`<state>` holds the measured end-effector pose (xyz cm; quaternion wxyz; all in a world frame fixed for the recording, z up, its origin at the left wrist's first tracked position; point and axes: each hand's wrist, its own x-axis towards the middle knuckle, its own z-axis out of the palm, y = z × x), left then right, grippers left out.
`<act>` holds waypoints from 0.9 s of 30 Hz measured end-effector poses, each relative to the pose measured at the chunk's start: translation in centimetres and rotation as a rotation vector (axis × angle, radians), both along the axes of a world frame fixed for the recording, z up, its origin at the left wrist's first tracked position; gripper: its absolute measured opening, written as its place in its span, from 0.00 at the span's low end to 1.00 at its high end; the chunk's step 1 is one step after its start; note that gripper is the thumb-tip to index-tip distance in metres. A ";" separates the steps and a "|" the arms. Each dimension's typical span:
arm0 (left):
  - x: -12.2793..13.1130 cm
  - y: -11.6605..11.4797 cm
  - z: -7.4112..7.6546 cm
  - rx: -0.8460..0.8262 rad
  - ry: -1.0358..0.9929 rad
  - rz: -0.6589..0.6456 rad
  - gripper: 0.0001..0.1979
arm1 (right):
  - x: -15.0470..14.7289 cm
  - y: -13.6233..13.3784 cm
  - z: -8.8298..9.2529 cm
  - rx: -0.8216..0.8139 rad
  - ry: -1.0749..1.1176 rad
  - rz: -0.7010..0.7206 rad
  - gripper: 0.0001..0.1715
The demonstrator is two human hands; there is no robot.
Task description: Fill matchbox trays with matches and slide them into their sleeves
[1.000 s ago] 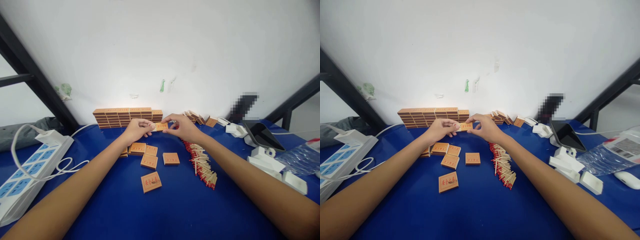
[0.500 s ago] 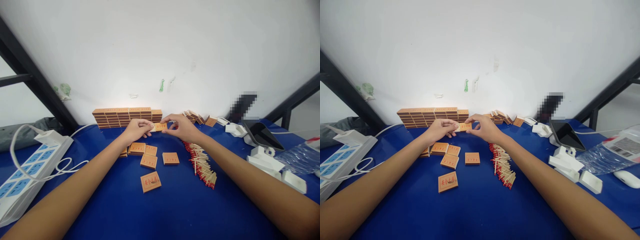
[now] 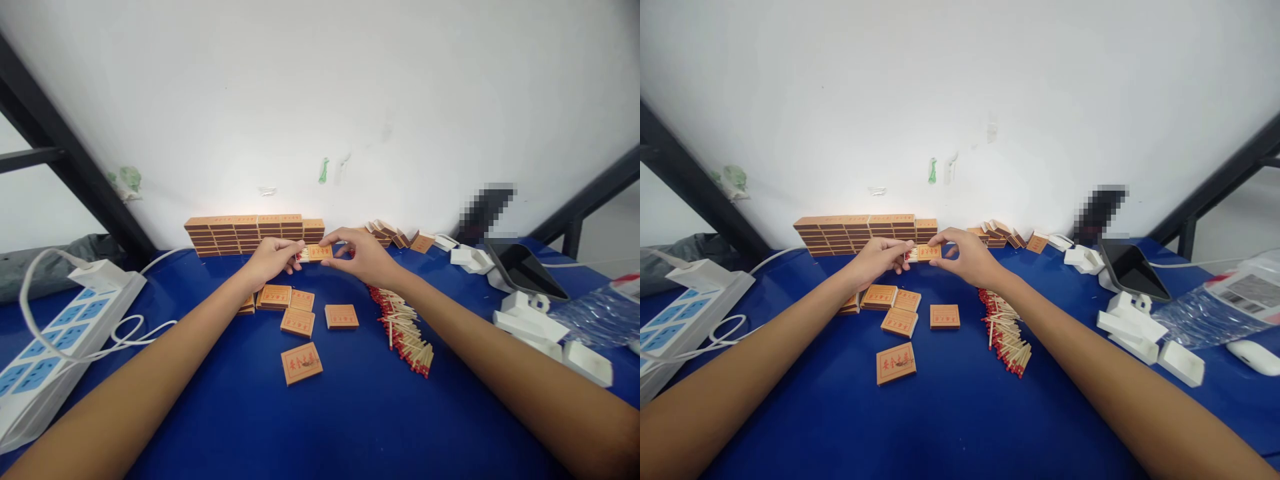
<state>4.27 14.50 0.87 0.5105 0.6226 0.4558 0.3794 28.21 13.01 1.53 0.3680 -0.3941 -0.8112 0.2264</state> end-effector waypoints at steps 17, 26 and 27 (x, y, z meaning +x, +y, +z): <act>0.1 -0.2 0.2 -0.008 -0.021 -0.016 0.15 | -0.1 -0.1 -0.4 0.058 -0.008 -0.021 0.15; 0.0 0.3 -0.3 -0.056 -0.091 -0.049 0.12 | -0.3 -0.2 -0.4 0.059 0.001 -0.050 0.15; -0.1 0.3 -0.3 -0.063 -0.097 -0.069 0.13 | -0.3 -0.3 -0.5 0.056 0.011 -0.046 0.15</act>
